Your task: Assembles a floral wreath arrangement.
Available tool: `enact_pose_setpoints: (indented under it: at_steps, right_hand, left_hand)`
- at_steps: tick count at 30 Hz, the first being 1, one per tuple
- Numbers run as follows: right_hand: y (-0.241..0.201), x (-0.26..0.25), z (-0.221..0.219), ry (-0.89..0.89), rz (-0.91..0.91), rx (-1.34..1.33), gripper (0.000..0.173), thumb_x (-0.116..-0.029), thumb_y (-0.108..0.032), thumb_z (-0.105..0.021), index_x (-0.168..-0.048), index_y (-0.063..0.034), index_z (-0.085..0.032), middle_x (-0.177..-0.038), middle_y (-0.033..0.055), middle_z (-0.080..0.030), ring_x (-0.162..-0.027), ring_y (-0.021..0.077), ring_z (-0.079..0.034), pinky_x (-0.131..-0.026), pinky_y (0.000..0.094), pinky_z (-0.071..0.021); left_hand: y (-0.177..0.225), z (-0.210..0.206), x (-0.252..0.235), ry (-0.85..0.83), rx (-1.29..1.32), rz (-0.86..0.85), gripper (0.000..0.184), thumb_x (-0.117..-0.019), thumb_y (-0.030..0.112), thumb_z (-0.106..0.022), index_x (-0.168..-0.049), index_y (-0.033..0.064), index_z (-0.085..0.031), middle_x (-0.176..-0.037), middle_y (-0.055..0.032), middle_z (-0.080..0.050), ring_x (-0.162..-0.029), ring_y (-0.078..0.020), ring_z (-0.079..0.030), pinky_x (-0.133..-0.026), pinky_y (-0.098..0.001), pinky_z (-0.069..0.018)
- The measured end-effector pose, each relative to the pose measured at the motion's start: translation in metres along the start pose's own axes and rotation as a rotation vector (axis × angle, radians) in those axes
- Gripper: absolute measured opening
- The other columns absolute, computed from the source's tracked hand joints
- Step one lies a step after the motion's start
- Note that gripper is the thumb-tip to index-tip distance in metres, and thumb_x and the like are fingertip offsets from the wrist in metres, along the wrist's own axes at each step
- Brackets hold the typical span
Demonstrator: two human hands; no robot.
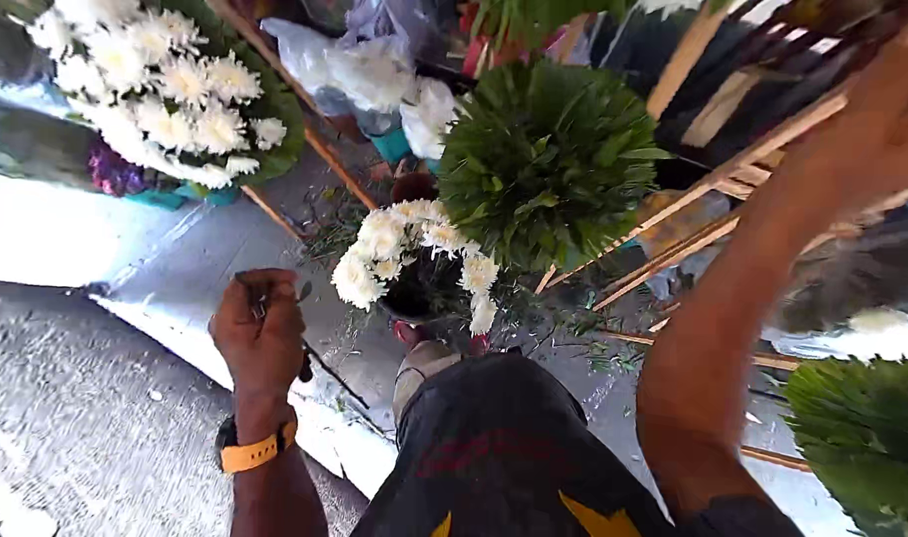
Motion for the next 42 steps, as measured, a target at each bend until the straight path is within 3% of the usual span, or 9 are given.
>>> enact_pose_setpoints:
  at_steps: [4,6,13,17,20,24,29,36,42]
  right_hand:
    - [0.049,0.186,-0.051,-0.24,-0.368,-0.13,0.034,-0.1093,-0.024,-0.049,-0.136,-0.0033,-0.05,-0.126,0.0063,-0.063,-0.102,0.0142,-0.068,-0.087,0.0356,-0.06]
    - [0.083,0.286,-0.074,-0.411,-0.636,-0.108,0.032,-0.1076,-0.025,-0.052,-0.132,-0.0033,-0.055,-0.121,0.0096,-0.065,-0.098,0.0181,-0.069,-0.084,0.0395,-0.0606]
    - [0.157,0.544,-0.123,-1.085,-1.267,0.102,0.06,-0.0963,-0.036,-0.071,-0.141,0.0005,-0.053,-0.14,0.0221,-0.057,-0.122,0.0306,-0.062,-0.103,0.0466,-0.0526]
    - [0.194,0.607,-0.133,-0.911,-1.428,0.1,0.105,-0.0781,-0.039,-0.089,-0.156,0.0002,-0.031,-0.154,0.0294,-0.04,-0.141,0.038,-0.044,-0.116,0.0507,-0.0412]
    - [0.204,0.64,-0.16,-0.84,-1.605,0.023,0.116,-0.0798,-0.038,-0.088,-0.162,-0.0096,-0.012,-0.151,0.0293,-0.043,-0.129,0.0395,-0.055,-0.101,0.0554,-0.0535]
    - [0.151,0.663,-0.19,-0.919,-1.745,-0.029,0.09,-0.0867,-0.031,-0.083,-0.156,-0.0123,-0.029,-0.134,0.0249,-0.058,-0.109,0.0368,-0.066,-0.084,0.0539,-0.0596]
    - [0.07,0.608,-0.212,-1.202,-1.169,0.204,0.091,-0.0778,-0.037,-0.086,-0.149,-0.0017,-0.042,-0.145,0.0258,-0.051,-0.131,0.0375,-0.054,-0.11,0.0532,-0.0458]
    - [0.002,0.48,-0.278,-1.48,-0.63,0.115,0.072,-0.0804,-0.027,-0.083,-0.145,-0.0167,-0.054,-0.141,0.015,-0.057,-0.124,0.0328,-0.06,-0.099,0.0566,-0.0533]
    - [-0.025,0.364,-0.31,-1.49,-0.7,-0.281,0.076,-0.077,-0.011,-0.086,-0.143,-0.0068,-0.05,-0.129,0.0177,-0.063,-0.114,0.0242,-0.065,-0.097,0.0445,-0.057]
  left_hand:
    - [-0.148,0.068,0.053,-0.012,-0.527,0.488,0.063,-0.1037,0.032,-0.056,-0.157,0.0071,-0.032,-0.127,-0.0242,-0.061,-0.095,-0.033,-0.068,-0.079,-0.0527,-0.0576]
    - [-0.228,0.084,0.106,-0.182,-0.776,0.793,0.071,-0.1016,0.036,-0.059,-0.159,0.0058,-0.03,-0.14,-0.0351,-0.052,-0.122,-0.0527,-0.057,-0.098,-0.0724,-0.044]
    - [-0.331,0.045,0.289,-0.594,-0.706,1.199,0.037,-0.1024,0.012,-0.054,-0.135,-0.0062,-0.055,-0.123,-0.032,-0.062,-0.114,-0.046,-0.062,-0.096,-0.0633,-0.0479]
    - [-0.326,0.038,0.332,-0.638,-0.588,1.256,0.039,-0.1028,0.011,-0.055,-0.138,-0.0053,-0.053,-0.124,-0.0308,-0.062,-0.111,-0.0443,-0.063,-0.097,-0.0613,-0.0492]
    - [-0.327,0.061,0.34,-0.581,-0.532,1.313,0.045,-0.0998,0.008,-0.059,-0.143,0.0011,-0.049,-0.113,-0.0273,-0.066,-0.091,-0.0389,-0.067,-0.079,-0.0565,-0.0547]
    - [-0.336,0.108,0.325,-0.495,-0.583,1.358,0.047,-0.0993,0.009,-0.06,-0.145,0.0062,-0.047,-0.103,-0.0225,-0.066,-0.077,-0.0318,-0.065,-0.067,-0.0502,-0.055]
    - [-0.331,0.071,0.234,-0.639,-0.693,1.051,0.051,-0.1012,0.009,-0.055,-0.151,0.0035,-0.044,-0.128,-0.0304,-0.061,-0.112,-0.0469,-0.063,-0.096,-0.0659,-0.0481]
    - [-0.293,-0.021,0.122,-0.546,-0.419,0.752,0.041,-0.099,0.015,-0.054,-0.138,0.0041,-0.056,-0.092,-0.0171,-0.066,-0.078,-0.0302,-0.064,-0.074,-0.0523,-0.0538]
    - [-0.229,-0.092,0.048,-0.539,-0.341,0.3,0.059,-0.0914,0.029,-0.073,-0.142,0.0059,-0.056,-0.143,-0.021,-0.054,-0.117,-0.0364,-0.062,-0.096,-0.0581,-0.0532]
Point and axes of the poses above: each hand's wrist, its own x-axis away from the middle knuckle, its own z-axis out of the back of the hand, y = z × x, the point moved 10 cm from there along -x, towards the middle knuckle
